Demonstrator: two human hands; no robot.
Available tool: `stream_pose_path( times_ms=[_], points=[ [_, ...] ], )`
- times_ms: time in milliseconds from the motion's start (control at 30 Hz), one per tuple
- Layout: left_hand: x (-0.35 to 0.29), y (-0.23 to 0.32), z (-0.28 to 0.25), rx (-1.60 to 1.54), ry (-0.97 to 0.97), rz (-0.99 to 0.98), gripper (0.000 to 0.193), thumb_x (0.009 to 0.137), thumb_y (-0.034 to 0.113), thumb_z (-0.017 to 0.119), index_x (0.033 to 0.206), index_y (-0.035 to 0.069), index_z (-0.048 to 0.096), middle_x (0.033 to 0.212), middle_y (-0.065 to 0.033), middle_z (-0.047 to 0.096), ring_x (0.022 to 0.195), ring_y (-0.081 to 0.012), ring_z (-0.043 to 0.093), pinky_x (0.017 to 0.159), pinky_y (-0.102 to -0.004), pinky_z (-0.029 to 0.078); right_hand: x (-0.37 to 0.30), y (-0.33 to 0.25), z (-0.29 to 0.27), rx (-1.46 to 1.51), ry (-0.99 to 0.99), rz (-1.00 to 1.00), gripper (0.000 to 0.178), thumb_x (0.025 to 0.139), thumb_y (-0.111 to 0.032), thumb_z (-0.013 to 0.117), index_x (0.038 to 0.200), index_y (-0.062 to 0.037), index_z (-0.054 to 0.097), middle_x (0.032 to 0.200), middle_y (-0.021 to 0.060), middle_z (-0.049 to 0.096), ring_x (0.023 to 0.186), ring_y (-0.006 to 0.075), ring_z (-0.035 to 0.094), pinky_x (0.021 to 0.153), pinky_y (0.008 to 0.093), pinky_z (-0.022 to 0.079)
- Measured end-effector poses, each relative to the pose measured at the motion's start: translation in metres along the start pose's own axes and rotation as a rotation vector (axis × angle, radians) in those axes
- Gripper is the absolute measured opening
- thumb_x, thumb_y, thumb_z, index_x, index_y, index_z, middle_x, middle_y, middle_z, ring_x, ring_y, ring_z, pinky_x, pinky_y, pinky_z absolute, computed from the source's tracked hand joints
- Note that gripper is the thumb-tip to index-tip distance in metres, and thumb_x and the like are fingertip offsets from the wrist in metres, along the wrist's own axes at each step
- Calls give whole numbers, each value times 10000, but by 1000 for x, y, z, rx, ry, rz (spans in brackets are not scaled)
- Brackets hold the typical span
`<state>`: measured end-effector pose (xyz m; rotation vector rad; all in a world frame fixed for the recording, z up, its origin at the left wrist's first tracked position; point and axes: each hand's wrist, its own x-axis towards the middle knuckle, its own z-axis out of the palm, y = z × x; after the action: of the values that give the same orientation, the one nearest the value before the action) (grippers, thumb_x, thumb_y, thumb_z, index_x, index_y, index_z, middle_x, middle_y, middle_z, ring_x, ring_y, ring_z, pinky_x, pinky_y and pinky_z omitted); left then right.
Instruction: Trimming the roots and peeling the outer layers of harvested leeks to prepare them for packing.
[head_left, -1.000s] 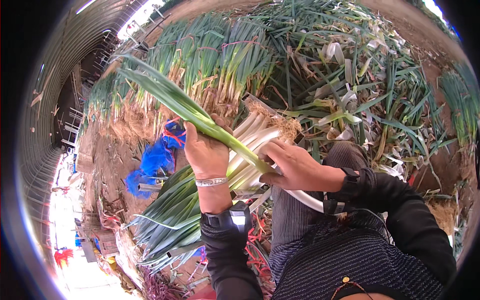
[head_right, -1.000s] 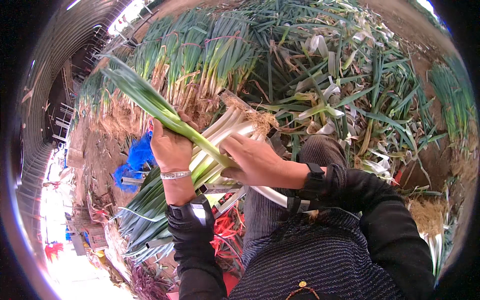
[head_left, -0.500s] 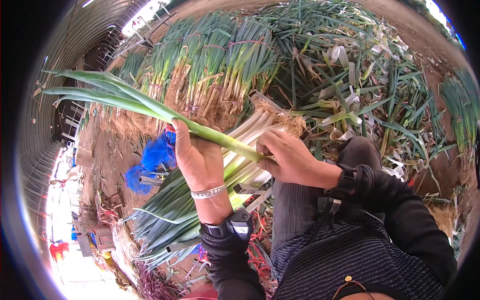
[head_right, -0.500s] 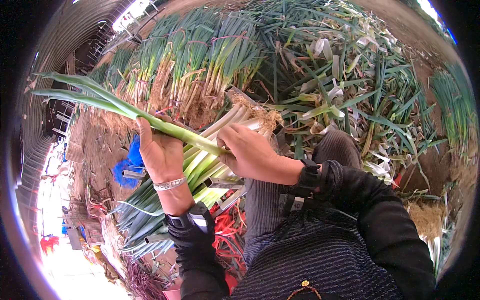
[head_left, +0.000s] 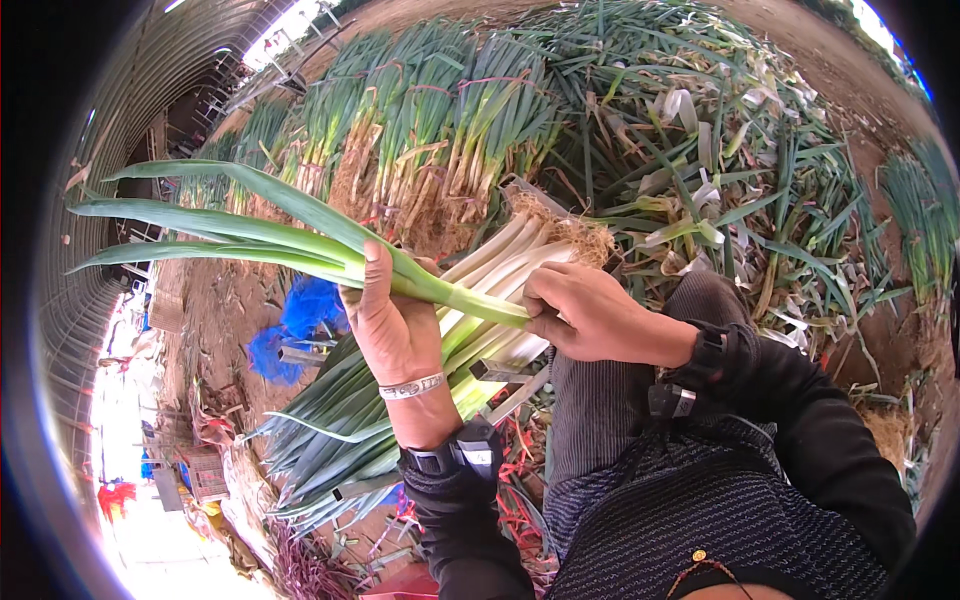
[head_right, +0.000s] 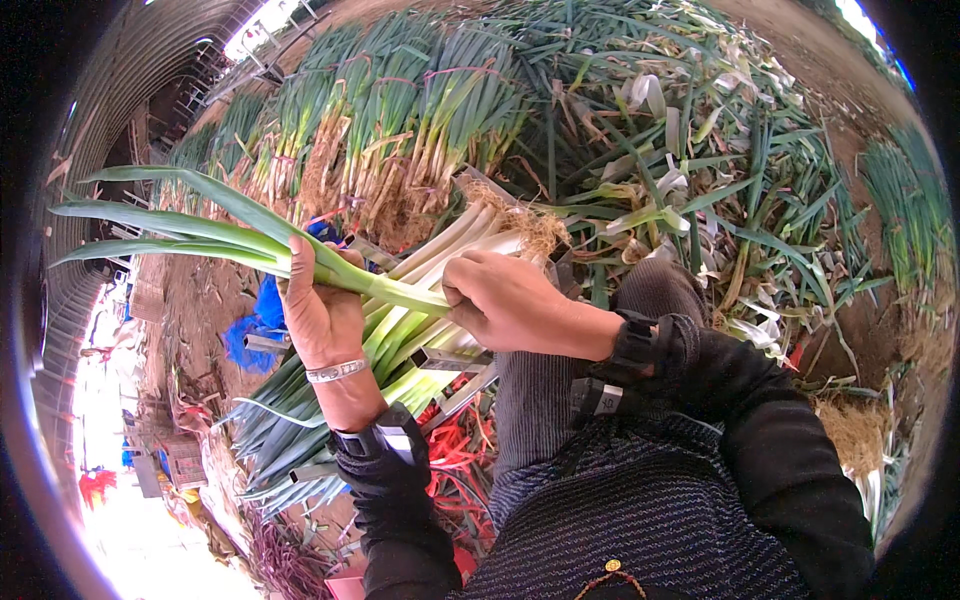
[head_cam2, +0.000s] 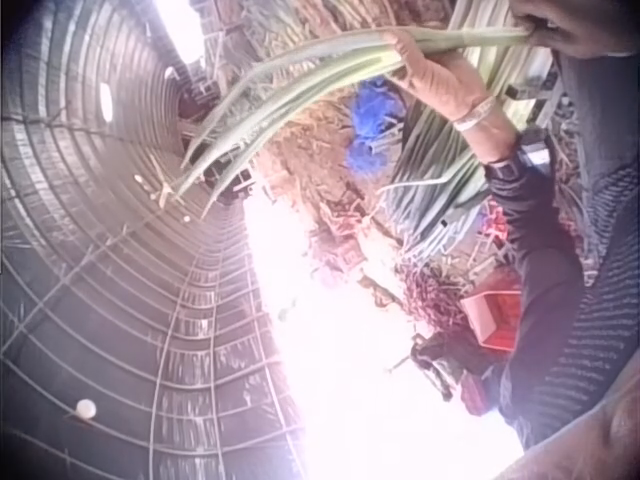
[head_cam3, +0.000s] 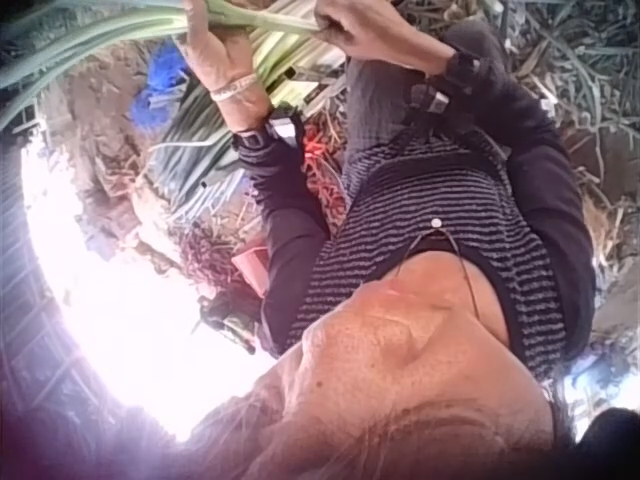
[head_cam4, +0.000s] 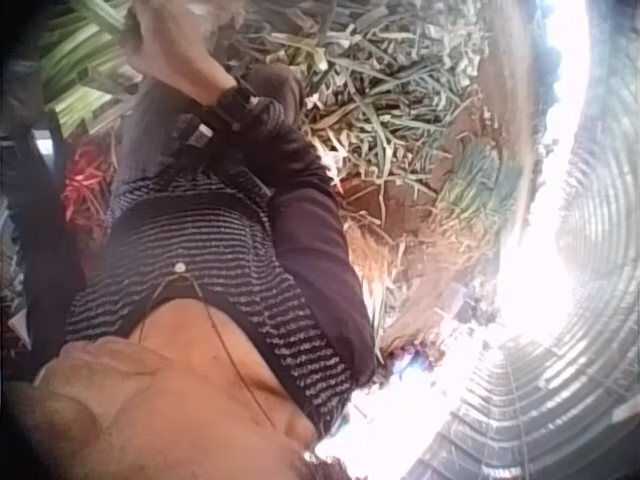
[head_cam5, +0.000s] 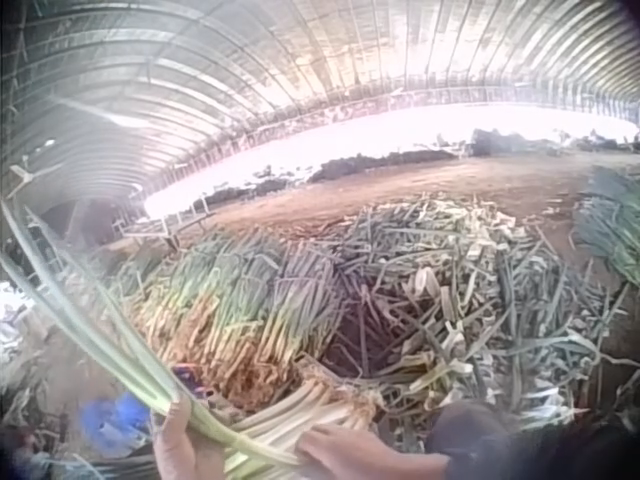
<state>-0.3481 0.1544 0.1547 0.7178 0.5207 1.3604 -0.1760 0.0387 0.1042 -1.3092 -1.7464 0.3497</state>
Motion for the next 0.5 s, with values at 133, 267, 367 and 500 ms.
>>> stream_pose_path(
  times_ms=[133, 267, 367, 500],
  points=[
    [-8, -4, 11, 186, 32, 265, 350, 822, 68, 734, 1118, 109, 551, 937, -13, 618, 696, -165, 593, 603, -337, 534, -4, -4, 1, -57, 0, -75, 139, 783, -73, 625, 861, -38, 516, 822, 114, 547, 778, 331, 569, 661, 423, 457],
    [-1, -16, 2, 162, 121, 359, 425, 794, 27, 750, 1125, 124, 501, 954, -35, 618, 730, -176, 627, 588, -328, 537, -12, 3, 4, -200, 61, -229, 134, 786, -71, 618, 860, -37, 511, 827, 111, 539, 772, 316, 567, 656, 412, 457],
    [4, -21, 1, 151, 149, 351, 456, 811, 32, 736, 1174, 161, 491, 1011, -42, 629, 826, -201, 652, 654, -349, 535, -20, 8, -3, -215, 38, -288, 161, 763, -59, 633, 856, -35, 503, 838, 114, 535, 777, 313, 564, 661, 396, 462],
    [8, -26, 2, 145, 183, 336, 475, 814, 26, 729, 1191, 166, 477, 1039, -60, 631, 813, -215, 658, 607, -330, 526, -27, 20, -16, 94, 95, -165, 162, 801, -26, 650, 865, -31, 501, 839, 99, 539, 786, 266, 571, 697, 350, 470]
  ],
)
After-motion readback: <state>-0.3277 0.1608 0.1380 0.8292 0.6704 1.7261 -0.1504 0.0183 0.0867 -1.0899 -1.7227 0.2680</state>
